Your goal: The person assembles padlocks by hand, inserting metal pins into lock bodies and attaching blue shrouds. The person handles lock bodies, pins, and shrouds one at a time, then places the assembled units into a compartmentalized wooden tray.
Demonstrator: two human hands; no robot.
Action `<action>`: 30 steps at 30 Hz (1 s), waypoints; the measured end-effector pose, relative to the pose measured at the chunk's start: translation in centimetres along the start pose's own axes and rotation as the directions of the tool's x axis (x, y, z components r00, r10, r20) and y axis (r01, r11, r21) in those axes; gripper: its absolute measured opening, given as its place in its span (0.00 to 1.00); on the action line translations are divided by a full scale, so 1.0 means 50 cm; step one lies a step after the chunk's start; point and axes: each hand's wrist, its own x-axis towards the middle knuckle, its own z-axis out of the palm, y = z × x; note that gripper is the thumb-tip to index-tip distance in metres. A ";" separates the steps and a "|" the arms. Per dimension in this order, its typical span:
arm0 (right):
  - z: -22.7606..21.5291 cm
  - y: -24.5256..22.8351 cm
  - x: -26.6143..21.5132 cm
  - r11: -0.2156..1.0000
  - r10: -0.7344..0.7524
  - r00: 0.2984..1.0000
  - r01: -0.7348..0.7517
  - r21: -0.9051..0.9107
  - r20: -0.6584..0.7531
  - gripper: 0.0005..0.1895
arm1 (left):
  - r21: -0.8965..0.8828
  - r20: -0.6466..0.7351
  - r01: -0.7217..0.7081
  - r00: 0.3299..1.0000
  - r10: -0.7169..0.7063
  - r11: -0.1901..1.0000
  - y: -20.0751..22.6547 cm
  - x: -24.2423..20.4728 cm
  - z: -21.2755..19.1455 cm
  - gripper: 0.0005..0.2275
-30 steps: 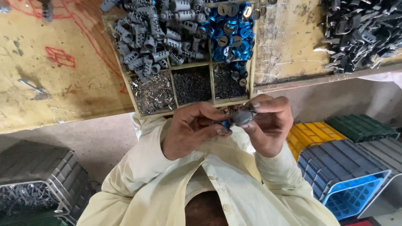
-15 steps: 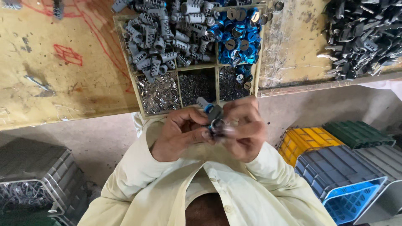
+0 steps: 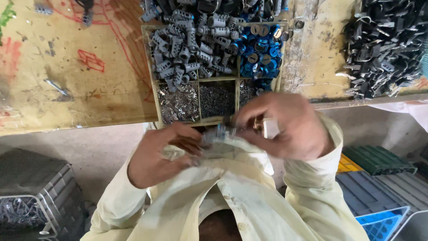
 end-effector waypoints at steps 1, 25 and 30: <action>0.000 -0.004 0.006 0.998 0.030 0.970 -0.015 0.065 -0.241 0.21 | -0.011 -0.137 -0.055 0.989 0.053 0.998 0.007 -0.005 -0.003 0.17; 0.143 0.030 0.005 0.733 0.148 0.968 -0.244 -0.635 -0.201 0.07 | 0.438 -0.454 0.251 0.891 -0.028 0.863 0.017 0.026 0.025 0.08; 0.143 0.030 0.000 0.782 0.156 0.967 -0.246 -0.573 -0.202 0.08 | 0.614 -0.428 0.089 0.873 0.235 0.785 0.008 0.025 0.030 0.08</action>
